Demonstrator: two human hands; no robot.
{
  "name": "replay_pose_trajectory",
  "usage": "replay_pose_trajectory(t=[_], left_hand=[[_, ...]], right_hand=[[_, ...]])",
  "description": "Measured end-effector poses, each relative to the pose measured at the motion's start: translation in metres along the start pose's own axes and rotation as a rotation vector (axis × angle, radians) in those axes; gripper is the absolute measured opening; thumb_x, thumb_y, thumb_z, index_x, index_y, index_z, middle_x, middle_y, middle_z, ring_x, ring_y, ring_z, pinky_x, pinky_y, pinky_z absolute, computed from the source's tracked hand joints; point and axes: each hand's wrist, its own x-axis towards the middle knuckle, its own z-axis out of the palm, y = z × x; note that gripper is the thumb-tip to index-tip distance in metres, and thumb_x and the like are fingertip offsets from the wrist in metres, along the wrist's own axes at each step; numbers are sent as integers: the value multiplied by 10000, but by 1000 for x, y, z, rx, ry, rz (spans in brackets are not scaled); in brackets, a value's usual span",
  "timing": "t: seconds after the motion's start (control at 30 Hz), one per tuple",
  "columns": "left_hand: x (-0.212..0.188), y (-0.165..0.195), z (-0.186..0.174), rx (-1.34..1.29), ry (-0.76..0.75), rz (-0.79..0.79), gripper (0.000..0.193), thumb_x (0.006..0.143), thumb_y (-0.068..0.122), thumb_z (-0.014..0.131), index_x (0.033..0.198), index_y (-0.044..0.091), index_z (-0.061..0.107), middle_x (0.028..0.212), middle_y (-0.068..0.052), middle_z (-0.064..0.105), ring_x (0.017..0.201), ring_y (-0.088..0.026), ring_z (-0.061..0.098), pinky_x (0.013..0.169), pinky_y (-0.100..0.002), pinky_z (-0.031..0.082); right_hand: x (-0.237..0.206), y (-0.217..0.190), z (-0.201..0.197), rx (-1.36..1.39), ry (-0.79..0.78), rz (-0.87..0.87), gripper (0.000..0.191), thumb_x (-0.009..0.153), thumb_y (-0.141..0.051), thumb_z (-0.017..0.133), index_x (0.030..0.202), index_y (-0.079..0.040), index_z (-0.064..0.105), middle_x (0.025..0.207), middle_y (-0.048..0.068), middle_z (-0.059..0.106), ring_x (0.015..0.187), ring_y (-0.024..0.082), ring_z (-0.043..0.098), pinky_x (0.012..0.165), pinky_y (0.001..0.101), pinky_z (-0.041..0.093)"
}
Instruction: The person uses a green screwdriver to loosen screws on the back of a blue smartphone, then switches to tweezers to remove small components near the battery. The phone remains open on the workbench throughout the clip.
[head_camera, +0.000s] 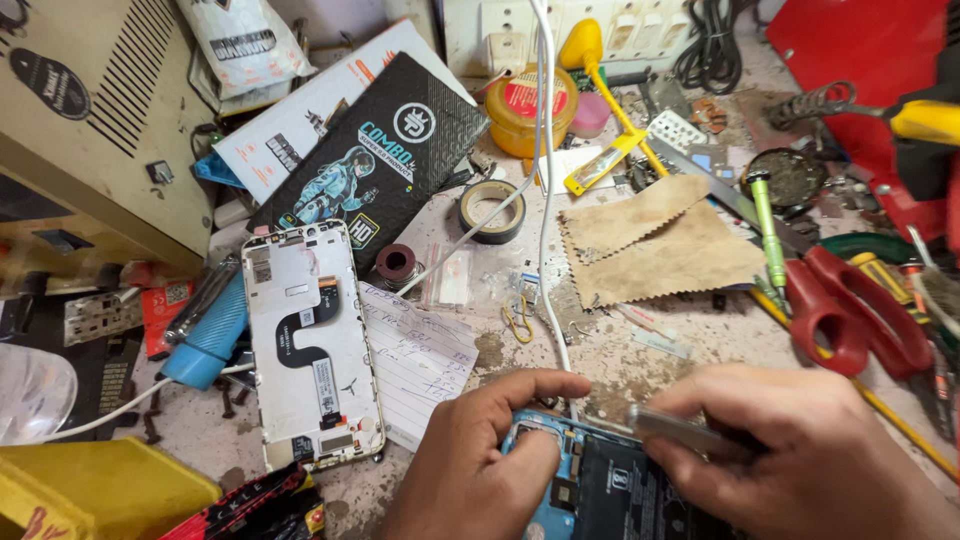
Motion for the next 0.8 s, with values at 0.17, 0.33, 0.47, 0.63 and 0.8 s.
replay_pose_trajectory(t=[0.17, 0.33, 0.47, 0.63, 0.8], left_hand=[[19, -10, 4, -18, -26, 83, 476, 778, 116, 569, 1192, 121, 805, 860, -32, 809, 671, -68, 691, 576, -245, 535], [29, -14, 5, -16, -35, 87, 497, 764, 99, 564, 1196, 123, 808, 863, -37, 829, 654, -57, 689, 581, -220, 527], [30, -14, 4, -2, -53, -54, 504, 789, 93, 554, 1210, 140, 826, 846, -68, 838, 603, -98, 642, 553, -269, 503], [29, -16, 5, -6, -37, 81, 459, 802, 123, 579, 1203, 134, 804, 874, -33, 827, 725, -52, 723, 686, -238, 564], [33, -18, 6, 50, -26, 98, 446, 798, 164, 649, 1219, 162, 798, 885, -13, 825, 749, -58, 735, 727, -240, 578]], right_hand=[[10, 29, 6, 130, 0, -424, 220, 765, -159, 852, 979, -167, 801, 849, -61, 741, 694, 29, 674, 545, 167, 551], [18, 30, 5, 143, 17, -471, 251, 765, -164, 840, 1012, -179, 793, 897, -68, 795, 760, 25, 735, 616, 166, 561], [19, 32, 6, 188, -18, -471, 245, 780, -157, 838, 1021, -167, 793, 898, -69, 793, 764, 20, 734, 602, 149, 587], [17, 40, 5, 232, -9, -388, 224, 774, -137, 858, 986, -156, 790, 875, -67, 708, 704, 2, 660, 534, 140, 507], [15, 41, 9, 297, 31, -333, 183, 797, -86, 847, 972, -127, 815, 873, -51, 679, 648, -26, 579, 512, 156, 422]])
